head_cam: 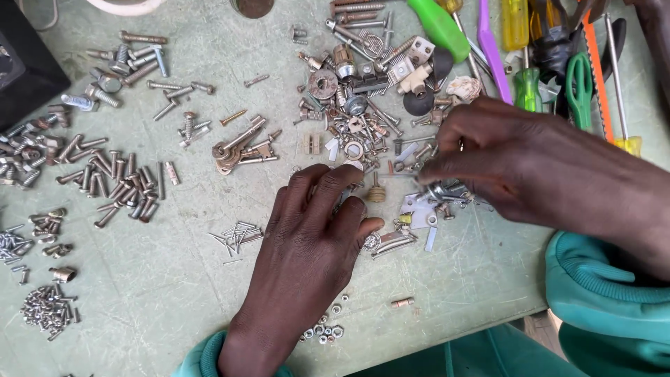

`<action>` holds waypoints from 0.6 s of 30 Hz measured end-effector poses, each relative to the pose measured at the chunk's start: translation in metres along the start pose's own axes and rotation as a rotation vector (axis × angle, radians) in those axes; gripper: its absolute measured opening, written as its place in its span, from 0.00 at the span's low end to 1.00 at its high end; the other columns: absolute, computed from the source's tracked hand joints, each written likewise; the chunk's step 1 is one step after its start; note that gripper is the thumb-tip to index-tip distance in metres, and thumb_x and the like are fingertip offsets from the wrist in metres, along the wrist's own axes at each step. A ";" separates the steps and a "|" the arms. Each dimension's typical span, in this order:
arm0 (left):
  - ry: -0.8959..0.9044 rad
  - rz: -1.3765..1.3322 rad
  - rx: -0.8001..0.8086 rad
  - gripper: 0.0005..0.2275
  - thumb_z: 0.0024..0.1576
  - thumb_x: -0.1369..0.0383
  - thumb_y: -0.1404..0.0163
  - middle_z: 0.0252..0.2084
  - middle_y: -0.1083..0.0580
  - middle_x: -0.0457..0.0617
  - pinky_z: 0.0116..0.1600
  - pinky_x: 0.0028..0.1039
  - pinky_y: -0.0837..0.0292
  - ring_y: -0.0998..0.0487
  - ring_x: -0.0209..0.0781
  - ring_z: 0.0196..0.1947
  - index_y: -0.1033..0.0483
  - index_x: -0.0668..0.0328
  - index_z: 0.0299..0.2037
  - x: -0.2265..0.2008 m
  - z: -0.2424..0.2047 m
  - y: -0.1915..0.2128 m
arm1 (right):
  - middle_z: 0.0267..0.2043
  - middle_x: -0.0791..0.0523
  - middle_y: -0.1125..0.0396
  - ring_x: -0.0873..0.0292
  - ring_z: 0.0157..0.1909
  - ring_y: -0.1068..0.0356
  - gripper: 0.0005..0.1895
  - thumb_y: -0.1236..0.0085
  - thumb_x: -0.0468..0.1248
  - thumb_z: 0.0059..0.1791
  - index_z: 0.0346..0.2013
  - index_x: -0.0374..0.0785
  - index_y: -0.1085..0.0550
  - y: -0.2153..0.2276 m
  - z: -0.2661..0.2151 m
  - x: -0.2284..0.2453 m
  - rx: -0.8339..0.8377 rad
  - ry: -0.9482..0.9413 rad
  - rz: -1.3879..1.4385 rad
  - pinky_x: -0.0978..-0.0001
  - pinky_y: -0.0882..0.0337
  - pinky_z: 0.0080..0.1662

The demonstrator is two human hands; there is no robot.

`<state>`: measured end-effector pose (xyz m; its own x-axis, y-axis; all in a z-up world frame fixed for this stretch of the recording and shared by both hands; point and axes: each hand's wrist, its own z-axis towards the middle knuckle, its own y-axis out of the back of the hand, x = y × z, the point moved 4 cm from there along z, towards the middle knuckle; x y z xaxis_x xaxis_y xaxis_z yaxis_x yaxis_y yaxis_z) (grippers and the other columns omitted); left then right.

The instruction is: The person sorts a mixed pile of metal fasteners on a green workbench into separate groups by type and size. They pick up individual screws, bolts, and washers, compare them, and place them into small piles. The person also handles keys and a small wooden piece, setting them aside.

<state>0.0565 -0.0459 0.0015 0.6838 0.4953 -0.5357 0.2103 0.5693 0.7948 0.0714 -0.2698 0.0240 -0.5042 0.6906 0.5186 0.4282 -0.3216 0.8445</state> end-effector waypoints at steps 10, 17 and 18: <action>-0.013 -0.046 -0.057 0.08 0.64 0.71 0.47 0.60 0.31 0.53 0.59 0.45 0.32 0.31 0.58 0.54 0.26 0.61 0.52 -0.002 -0.003 0.003 | 0.44 0.53 0.33 0.50 0.44 0.32 0.16 0.42 0.22 0.51 0.50 0.41 0.20 0.015 -0.001 0.000 -0.233 0.002 -0.177 0.59 0.31 0.47; 0.032 0.085 0.034 0.20 0.60 0.55 0.43 0.69 0.36 0.48 0.57 0.49 0.33 0.35 0.57 0.62 0.25 0.50 0.59 0.003 -0.004 -0.011 | 0.47 0.53 0.37 0.49 0.48 0.36 0.13 0.40 0.38 0.52 0.51 0.42 0.23 0.003 0.005 0.004 -0.148 0.011 -0.154 0.56 0.33 0.47; 0.067 0.110 0.022 0.20 0.59 0.54 0.43 0.69 0.36 0.46 0.58 0.49 0.33 0.36 0.57 0.62 0.24 0.50 0.60 0.003 -0.004 -0.011 | 0.48 0.49 0.38 0.44 0.48 0.37 0.12 0.41 0.40 0.55 0.50 0.38 0.24 0.005 0.006 0.007 -0.224 0.037 -0.282 0.51 0.33 0.49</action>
<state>0.0537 -0.0473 -0.0100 0.6554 0.5973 -0.4623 0.1521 0.4952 0.8554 0.0747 -0.2628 0.0313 -0.6073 0.7500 0.2621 0.0952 -0.2588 0.9612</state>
